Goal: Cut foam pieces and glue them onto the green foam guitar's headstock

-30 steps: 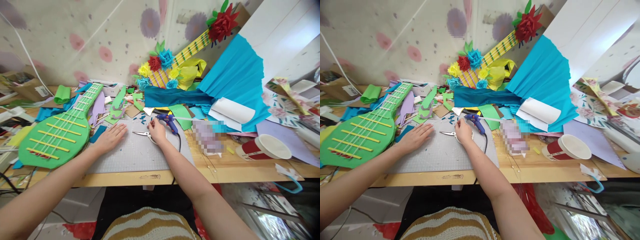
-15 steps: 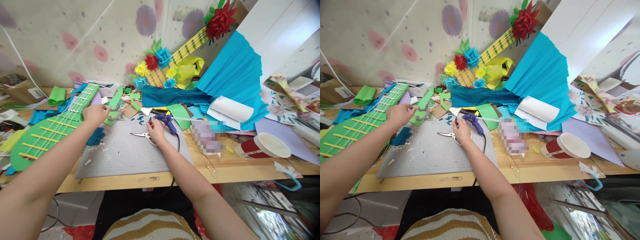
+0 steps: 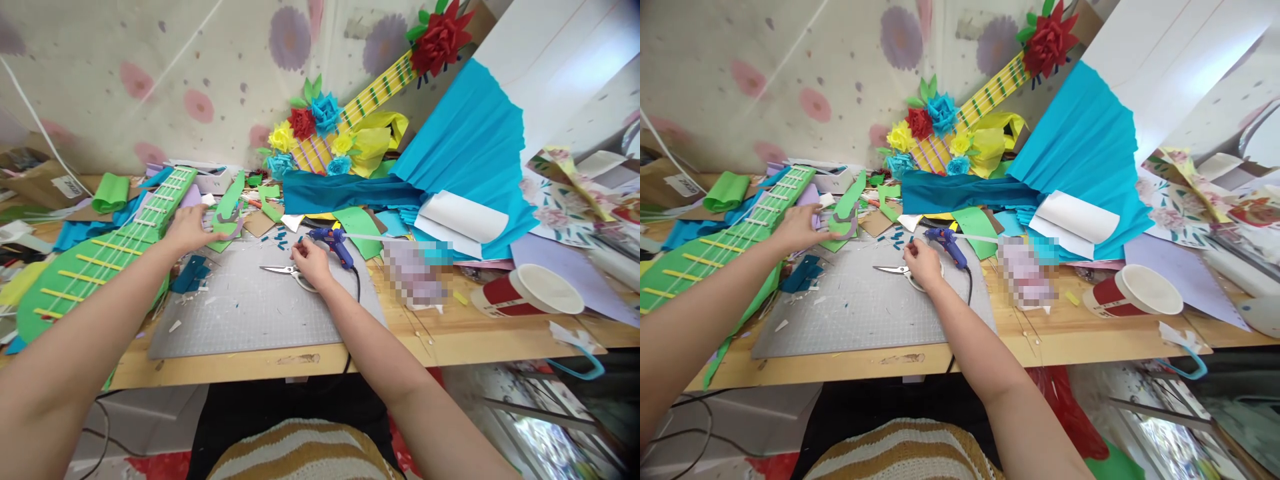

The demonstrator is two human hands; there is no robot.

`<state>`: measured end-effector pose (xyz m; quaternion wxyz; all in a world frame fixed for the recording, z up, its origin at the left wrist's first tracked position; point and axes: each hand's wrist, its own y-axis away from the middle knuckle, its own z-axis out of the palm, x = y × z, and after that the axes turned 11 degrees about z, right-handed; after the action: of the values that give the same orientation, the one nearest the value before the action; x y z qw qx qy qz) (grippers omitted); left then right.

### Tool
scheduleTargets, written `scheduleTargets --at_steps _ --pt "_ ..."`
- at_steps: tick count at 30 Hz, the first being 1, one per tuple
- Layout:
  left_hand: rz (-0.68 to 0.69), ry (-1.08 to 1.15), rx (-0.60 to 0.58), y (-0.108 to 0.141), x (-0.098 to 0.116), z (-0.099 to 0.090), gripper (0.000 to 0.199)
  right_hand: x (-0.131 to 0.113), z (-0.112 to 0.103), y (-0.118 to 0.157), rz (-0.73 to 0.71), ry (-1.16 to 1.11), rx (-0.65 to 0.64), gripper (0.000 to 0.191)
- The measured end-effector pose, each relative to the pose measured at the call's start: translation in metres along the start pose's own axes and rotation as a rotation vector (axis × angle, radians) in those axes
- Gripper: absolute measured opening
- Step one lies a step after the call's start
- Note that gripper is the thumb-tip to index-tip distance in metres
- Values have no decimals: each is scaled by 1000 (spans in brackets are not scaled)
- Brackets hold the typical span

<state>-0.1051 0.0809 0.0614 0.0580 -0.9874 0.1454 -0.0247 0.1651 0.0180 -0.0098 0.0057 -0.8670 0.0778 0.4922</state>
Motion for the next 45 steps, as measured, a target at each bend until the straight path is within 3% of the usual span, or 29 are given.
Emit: scheduleTargets --at_steps 2,5,9,13,15,19,23,27,33,39,42,45 --pt "161 -7 2 -6 1 8 99 0 0 0 13 -34 -14 9" --pt "224 -4 -58 -17 2 19 109 0 -1 0 28 -73 -21 8" --pt "200 -13 -134 -29 5 27 101 1 -1 0 17 -95 -21 7" --pt "187 -41 -102 -28 12 23 84 5 2 -2 15 -135 -47 11" --pt "182 -11 -24 -21 17 19 78 7 3 -4 2 -155 -51 14" --pt "158 127 252 8 32 19 74 7 3 -3 -45 -154 -21 16" --pt "288 267 588 41 62 36 61 2 0 1 -78 -202 -8 17" --pt "430 325 710 55 94 60 62 1 0 1 -63 -311 6 20" --pt "396 400 649 47 109 81 63 1 1 -3 -86 -348 28 25" --pt "394 455 569 48 109 79 80 -4 7 -1 -174 -265 -2 16" --pt "259 486 581 49 111 72 89 -4 12 -2 -220 -244 25 13" --pt "74 557 441 47 116 63 96 -6 16 -2 -276 -238 33 15"
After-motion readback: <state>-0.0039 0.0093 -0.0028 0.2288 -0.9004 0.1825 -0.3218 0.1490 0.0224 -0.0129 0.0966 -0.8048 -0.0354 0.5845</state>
